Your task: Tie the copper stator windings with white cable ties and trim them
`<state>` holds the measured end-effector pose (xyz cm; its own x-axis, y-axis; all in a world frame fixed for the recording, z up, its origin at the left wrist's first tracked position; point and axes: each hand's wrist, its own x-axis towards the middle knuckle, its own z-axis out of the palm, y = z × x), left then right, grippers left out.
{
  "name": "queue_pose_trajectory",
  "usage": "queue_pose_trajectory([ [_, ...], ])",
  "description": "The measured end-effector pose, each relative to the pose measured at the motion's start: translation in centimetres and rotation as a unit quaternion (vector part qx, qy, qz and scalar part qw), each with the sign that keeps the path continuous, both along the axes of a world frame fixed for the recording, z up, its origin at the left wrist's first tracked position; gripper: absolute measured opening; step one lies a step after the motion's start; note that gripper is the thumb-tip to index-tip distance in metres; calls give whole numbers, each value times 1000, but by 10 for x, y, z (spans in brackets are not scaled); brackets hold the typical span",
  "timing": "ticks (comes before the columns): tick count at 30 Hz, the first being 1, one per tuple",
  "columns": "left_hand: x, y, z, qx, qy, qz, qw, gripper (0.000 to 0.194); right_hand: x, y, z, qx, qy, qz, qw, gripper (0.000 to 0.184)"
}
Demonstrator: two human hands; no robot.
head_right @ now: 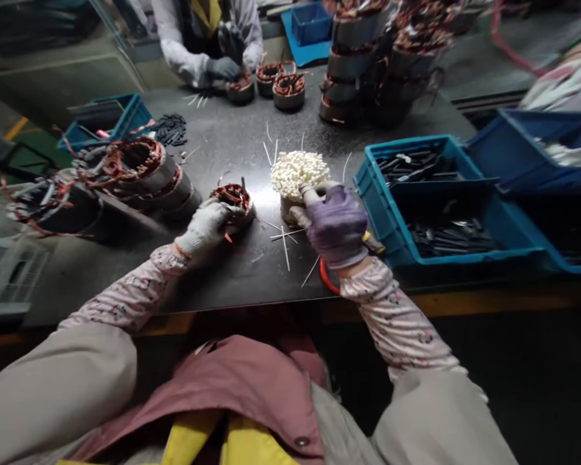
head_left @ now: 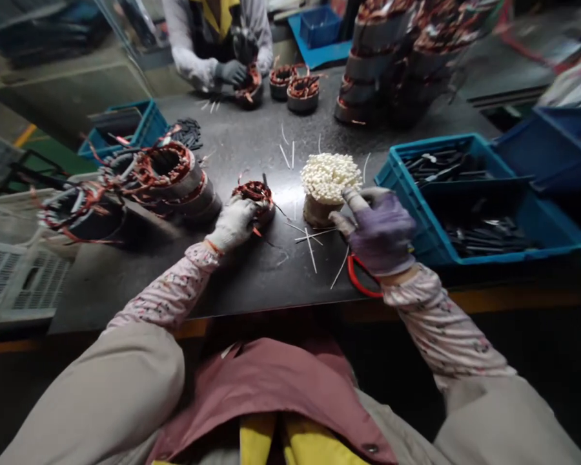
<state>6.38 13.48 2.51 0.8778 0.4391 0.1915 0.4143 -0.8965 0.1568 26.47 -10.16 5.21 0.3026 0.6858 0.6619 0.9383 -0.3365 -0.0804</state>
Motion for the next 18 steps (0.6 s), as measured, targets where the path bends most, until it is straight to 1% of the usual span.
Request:
queue_pose_trajectory([
  [2,-19,-23,-5,-68,-48,-68,994,30,2,19,4,-31,28,8,999,46],
  [3,-26,-34,-7,-114,-86,-97,985,24,3,25,5,-41,41,4,998,43],
  [4,-30,-44,-9,-167,-142,-111,969,23,4,30,5,-46,50,1,998,39],
  [5,-31,-53,-12,-228,-214,-101,944,25,6,32,4,-45,54,0,998,36],
  [6,-31,-61,-14,-295,-302,-62,904,26,7,33,2,-37,53,4,998,33],
  [7,-30,-67,-16,-371,-393,2,841,26,8,32,1,-24,48,12,998,32],
  [8,-30,-72,-18,-444,-470,78,759,25,9,30,-1,-2,44,21,999,31],
  [9,-31,-77,-21,-502,-524,150,672,23,11,28,-1,27,42,32,998,31],
  [10,-35,-82,-24,-546,-551,208,596,23,12,26,-1,62,44,40,996,31],
  [11,-41,-89,-26,-580,-557,242,544,24,13,25,0,99,54,49,992,30],
  [12,-51,-98,-28,-602,-547,252,525,24,14,24,2,134,70,62,987,30],
  [13,-64,-108,-28,-614,-524,244,537,25,14,23,4,163,89,80,979,29],
  [14,-79,-119,-27,-620,-492,218,571,25,14,24,7,187,109,100,971,28],
  [15,-93,-129,-24,-604,-450,187,631,28,14,24,9,210,134,118,961,28],
  [16,-105,-137,-20,-560,-392,156,713,33,12,25,12,231,162,132,950,28],
  [17,-114,-141,-14,-480,-340,120,800,37,10,26,16,249,192,141,939,28],
  [18,-118,-142,-8,-372,-290,79,878,36,7,27,19,269,221,146,926,29],
])
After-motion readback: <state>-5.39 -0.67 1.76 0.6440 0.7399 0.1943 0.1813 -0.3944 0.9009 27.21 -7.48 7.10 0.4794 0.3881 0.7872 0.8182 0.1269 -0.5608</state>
